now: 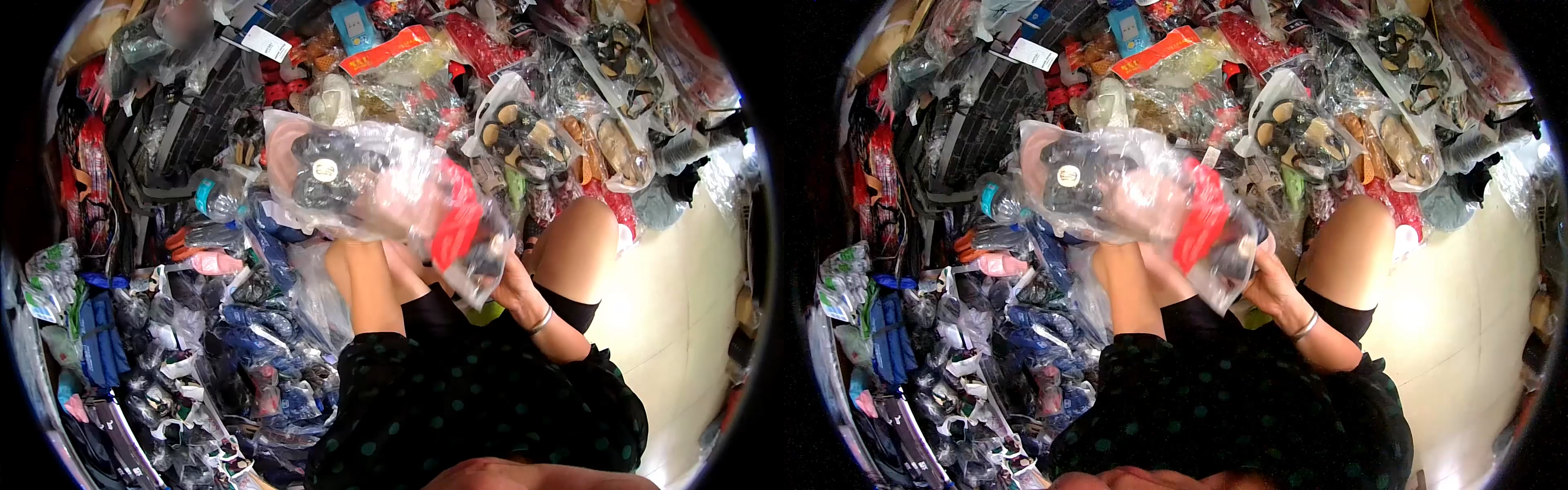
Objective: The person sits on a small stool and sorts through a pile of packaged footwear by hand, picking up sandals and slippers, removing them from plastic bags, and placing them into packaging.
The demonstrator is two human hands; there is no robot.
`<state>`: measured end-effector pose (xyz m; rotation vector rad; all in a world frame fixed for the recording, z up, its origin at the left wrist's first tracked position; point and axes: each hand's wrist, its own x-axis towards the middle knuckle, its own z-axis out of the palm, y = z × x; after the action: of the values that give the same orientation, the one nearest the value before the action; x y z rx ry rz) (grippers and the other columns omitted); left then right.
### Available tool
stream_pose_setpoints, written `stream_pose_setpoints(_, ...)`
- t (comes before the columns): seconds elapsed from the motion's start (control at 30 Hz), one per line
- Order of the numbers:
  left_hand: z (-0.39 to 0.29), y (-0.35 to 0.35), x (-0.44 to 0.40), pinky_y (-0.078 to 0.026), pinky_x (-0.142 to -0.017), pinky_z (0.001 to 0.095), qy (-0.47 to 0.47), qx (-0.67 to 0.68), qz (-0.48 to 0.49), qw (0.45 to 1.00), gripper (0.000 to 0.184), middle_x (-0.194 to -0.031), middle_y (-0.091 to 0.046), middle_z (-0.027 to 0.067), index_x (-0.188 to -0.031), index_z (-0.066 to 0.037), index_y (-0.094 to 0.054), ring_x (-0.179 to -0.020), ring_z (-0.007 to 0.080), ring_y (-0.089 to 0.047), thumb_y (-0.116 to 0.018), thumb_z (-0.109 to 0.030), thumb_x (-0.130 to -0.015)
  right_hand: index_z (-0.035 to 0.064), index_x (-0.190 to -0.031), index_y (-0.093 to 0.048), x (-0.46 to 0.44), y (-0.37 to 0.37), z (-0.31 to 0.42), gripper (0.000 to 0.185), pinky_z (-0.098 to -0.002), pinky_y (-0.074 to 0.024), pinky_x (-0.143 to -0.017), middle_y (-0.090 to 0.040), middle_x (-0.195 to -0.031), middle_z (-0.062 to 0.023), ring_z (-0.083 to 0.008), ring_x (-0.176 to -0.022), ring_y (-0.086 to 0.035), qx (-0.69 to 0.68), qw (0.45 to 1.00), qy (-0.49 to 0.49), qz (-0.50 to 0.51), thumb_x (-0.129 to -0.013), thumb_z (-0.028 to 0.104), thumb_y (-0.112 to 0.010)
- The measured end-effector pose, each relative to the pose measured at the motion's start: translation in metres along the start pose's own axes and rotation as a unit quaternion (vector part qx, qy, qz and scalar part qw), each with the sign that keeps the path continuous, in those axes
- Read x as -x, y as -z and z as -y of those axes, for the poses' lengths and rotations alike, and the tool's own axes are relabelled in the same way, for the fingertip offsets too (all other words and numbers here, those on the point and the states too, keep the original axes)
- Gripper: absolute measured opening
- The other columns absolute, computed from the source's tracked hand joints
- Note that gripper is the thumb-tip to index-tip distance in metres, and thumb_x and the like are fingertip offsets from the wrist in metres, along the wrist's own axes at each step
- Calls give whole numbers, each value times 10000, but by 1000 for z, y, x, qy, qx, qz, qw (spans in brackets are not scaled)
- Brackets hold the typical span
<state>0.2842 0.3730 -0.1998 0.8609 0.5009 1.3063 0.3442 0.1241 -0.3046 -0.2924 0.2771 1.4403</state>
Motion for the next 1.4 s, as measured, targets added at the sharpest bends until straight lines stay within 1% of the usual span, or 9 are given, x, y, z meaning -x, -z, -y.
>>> stream_pose_setpoints(0.07, 4, 0, 1, -412, -924, 341, 5, 0, 1, 1000, 447, -1187, -492, 117, -1224, -29, -416, -1065, 238, -498, -453, -318, -884, 128, -1201, -448, -9, 20, -12, 431, -356, -507, -822, -542, -1122, -31, -174, -1004, -557, 74, 995, 54, 33, -828, 253, -623)
stream_pose_setpoints(0.27, 7, 2, 2, -410, -926, 341, 10, 2, 0, 1000, 449, -1187, -493, 122, -1221, -26, -419, -1067, 239, -499, -459, -316, -880, 80, -1220, -422, -17, 0, -12, 414, -340, -516, -829, -514, -1185, -78, -200, -1050, -533, -104, 993, 36, -35, -880, 287, -537)
stream_pose_setpoints(0.43, 9, 5, 0, -409, -928, 341, 10, 2, 0, 1000, 450, -1188, -493, 126, -1218, -23, -421, -1069, 240, -500, -463, -314, -877, 85, -1271, -347, -8, 7, -11, 536, -325, -521, -806, -496, -1212, -55, -173, -1015, -553, 94, 992, 82, 33, -835, 244, -614)
stream_pose_setpoints(0.57, 13, 5, 4, -408, -930, 341, 20, 5, -4, 1000, 451, -1189, -494, 130, -1216, -22, -423, -1070, 241, -500, -467, -312, -875, 85, -1253, -389, -7, -12, -12, 502, -365, -524, -835, -530, -1159, -68, -180, -984, -578, 114, 978, 148, 91, -832, 242, -614)
stream_pose_setpoints(0.67, 16, 4, 6, -407, -931, 340, 26, 8, -2, 1000, 452, -1189, -495, 132, -1215, -20, -425, -1071, 242, -501, -470, -311, -873, 104, -1260, -382, -13, 0, -11, 467, -359, -524, -834, -541, -1132, -62, -191, -1013, -568, 15, 999, 40, -31, -859, 244, -577)
stream_pose_setpoints(0.83, 19, 8, 7, -406, -934, 340, 36, 7, 2, 999, 453, -1190, -496, 137, -1212, -18, -427, -1073, 243, -501, -474, -309, -869, 160, -1314, -278, -4, -1, -16, 463, -389, -567, -738, -540, -1124, -66, -218, -1005, -573, 86, 995, 43, 41, -905, 173, -495)
stream_pose_setpoints(0.97, 20, 13, 14, -405, -935, 340, 49, 3, 9, 999, 454, -1190, -496, 140, -1210, -16, -429, -1074, 244, -502, -478, -308, -867, 192, -1322, -278, 2, -34, -15, 453, -363, -573, -712, -525, -1170, -71, -189, -983, -584, 71, 997, 23, -21, -913, 153, -468)
stream_pose_setpoints(1.2, 36, 39, 48, -403, -938, 340, 123, -12, 29, 992, 455, -1191, -497, 146, -1206, -12, -432, -1077, 245, -503, -484, -306, -862, 94, -1287, -332, -7, -41, -30, 423, -421, -510, -858, -482, -1230, -75, -235, -1095, -522, -29, 999, 16, -29, -907, 193, -490)
stream_pose_setpoints(1.4, 54, 69, 85, -402, -941, 340, 200, -75, 99, 972, 457, -1192, -498, 151, -1203, -9, -435, -1079, 246, -503, -490, -303, -858, 31, -1337, -245, -15, -50, -9, 559, -321, -393, -900, -404, -1233, -88, -163, -1081, -445, 333, 908, 243, 81, -883, 168, -539)
